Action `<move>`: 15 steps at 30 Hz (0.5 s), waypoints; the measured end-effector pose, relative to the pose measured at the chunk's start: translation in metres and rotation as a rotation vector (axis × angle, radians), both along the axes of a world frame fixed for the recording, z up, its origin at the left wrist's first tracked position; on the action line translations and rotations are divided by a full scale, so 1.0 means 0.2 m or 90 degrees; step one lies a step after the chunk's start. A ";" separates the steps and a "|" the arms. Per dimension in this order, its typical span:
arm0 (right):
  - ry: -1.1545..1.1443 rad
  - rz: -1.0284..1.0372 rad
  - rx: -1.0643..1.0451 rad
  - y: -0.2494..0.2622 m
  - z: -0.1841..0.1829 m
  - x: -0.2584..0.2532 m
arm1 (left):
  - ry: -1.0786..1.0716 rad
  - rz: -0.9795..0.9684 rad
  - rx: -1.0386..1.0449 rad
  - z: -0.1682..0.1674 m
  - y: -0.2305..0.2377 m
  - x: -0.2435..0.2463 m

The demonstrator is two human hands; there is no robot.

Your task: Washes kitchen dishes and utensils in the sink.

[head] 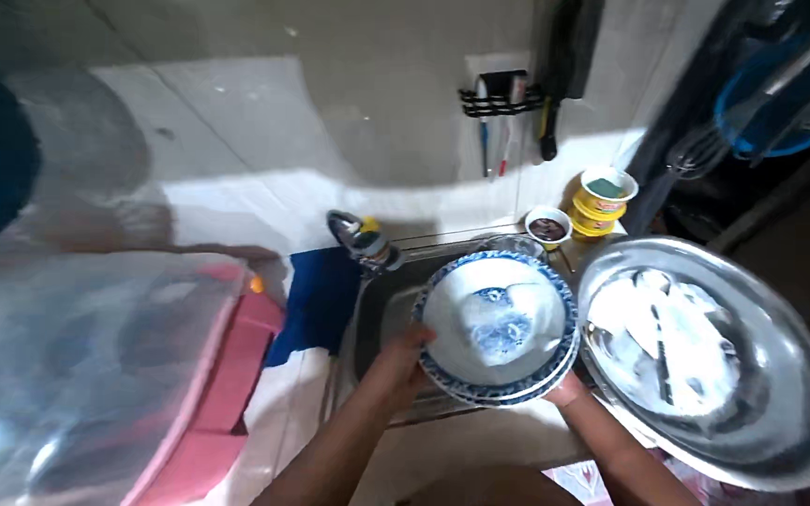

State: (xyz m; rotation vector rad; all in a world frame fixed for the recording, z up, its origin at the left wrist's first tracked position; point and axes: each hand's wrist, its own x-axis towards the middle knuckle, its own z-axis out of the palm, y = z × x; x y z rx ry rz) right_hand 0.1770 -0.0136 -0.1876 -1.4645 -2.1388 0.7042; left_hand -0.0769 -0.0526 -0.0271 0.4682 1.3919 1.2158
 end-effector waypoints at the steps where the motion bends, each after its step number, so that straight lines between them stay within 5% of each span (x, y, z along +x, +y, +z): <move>1: 0.059 0.027 0.144 0.11 -0.34 0.02 | 0.008 0.034 0.005 -0.04 -0.05 -0.08; 3: 0.049 0.054 0.203 0.24 -0.61 0.03 | 0.035 0.094 0.018 -0.12 -0.14 -0.22; 8: -0.014 0.046 0.170 0.25 -0.61 0.05 | 0.181 0.176 -0.013 -0.23 -0.22 -0.40; 15: -0.027 0.060 0.317 0.20 -0.62 0.07 | 0.339 0.093 -0.068 -0.48 -0.09 -0.51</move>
